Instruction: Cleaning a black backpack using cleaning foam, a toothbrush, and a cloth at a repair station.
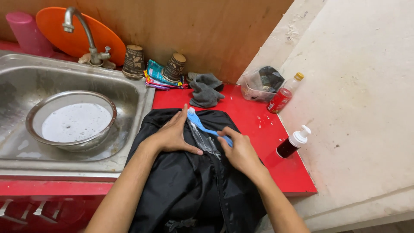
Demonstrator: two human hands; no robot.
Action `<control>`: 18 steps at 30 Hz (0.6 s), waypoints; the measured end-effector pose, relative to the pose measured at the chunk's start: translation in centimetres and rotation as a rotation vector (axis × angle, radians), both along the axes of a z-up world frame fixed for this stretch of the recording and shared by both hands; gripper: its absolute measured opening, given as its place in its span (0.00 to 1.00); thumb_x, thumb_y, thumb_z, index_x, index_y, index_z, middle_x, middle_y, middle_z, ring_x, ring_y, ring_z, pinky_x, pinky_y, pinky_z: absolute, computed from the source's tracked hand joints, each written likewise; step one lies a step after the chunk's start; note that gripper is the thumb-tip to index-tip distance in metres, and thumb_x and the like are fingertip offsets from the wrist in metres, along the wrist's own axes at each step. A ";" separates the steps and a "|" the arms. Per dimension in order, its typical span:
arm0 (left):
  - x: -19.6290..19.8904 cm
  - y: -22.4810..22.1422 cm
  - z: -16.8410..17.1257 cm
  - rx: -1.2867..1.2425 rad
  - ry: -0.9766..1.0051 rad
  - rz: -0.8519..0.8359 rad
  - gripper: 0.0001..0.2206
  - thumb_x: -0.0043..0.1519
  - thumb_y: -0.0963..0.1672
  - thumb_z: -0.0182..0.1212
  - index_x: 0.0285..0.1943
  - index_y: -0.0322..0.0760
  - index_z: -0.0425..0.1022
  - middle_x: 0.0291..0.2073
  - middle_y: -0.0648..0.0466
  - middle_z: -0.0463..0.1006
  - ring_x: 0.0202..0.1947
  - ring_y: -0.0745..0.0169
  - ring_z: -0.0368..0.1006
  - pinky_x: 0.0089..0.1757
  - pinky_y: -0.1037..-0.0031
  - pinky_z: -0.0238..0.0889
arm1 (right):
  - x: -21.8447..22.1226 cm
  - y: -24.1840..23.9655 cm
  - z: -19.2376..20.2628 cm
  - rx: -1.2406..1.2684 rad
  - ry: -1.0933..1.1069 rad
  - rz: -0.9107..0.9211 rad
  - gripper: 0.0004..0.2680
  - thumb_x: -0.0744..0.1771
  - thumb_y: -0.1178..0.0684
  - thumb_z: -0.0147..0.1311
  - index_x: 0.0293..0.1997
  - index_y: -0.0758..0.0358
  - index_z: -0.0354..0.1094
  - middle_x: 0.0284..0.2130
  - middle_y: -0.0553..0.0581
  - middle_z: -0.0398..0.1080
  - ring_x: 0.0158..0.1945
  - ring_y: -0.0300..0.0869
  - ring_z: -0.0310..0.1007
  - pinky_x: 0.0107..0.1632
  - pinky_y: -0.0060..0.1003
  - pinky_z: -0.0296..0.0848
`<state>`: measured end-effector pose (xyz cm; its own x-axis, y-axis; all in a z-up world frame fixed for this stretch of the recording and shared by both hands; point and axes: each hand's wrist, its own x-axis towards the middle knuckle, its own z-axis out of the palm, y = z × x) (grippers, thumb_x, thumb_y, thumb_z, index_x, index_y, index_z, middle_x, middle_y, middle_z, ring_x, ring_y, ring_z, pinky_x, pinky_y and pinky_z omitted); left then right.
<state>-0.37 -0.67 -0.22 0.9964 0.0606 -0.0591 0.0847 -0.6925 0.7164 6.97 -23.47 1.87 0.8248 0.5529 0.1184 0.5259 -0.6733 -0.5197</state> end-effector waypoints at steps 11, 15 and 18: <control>-0.9 0.0 0.2 0.005 -0.013 -0.022 0.74 0.36 0.61 0.81 0.82 0.32 0.24 0.79 0.36 0.40 0.80 0.42 0.32 0.71 0.51 0.32 | -1.7 -3.3 2.1 -0.094 0.123 -0.088 0.07 0.66 0.48 0.58 0.48 0.44 0.77 0.30 0.67 0.82 0.41 0.58 0.83 0.46 0.50 0.78; -0.7 -0.1 0.8 0.000 -0.001 -0.018 0.74 0.37 0.61 0.81 0.82 0.32 0.23 0.79 0.36 0.40 0.80 0.42 0.32 0.71 0.52 0.33 | 0.9 -0.7 0.5 0.004 0.117 -0.046 0.07 0.67 0.47 0.57 0.50 0.42 0.75 0.27 0.63 0.80 0.37 0.54 0.83 0.43 0.47 0.77; -0.2 0.1 0.4 0.030 0.007 -0.029 0.75 0.36 0.62 0.80 0.82 0.33 0.23 0.79 0.36 0.39 0.80 0.42 0.31 0.71 0.51 0.32 | -2.8 -3.4 3.5 -0.021 0.155 -0.076 0.08 0.66 0.50 0.58 0.49 0.50 0.76 0.35 0.71 0.81 0.43 0.63 0.82 0.47 0.52 0.77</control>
<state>-0.54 -0.54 0.17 0.9973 0.0335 -0.0648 0.0692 -0.7160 0.6947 4.13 -26.87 5.35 0.8720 0.4889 -0.0245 0.3873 -0.7198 -0.5761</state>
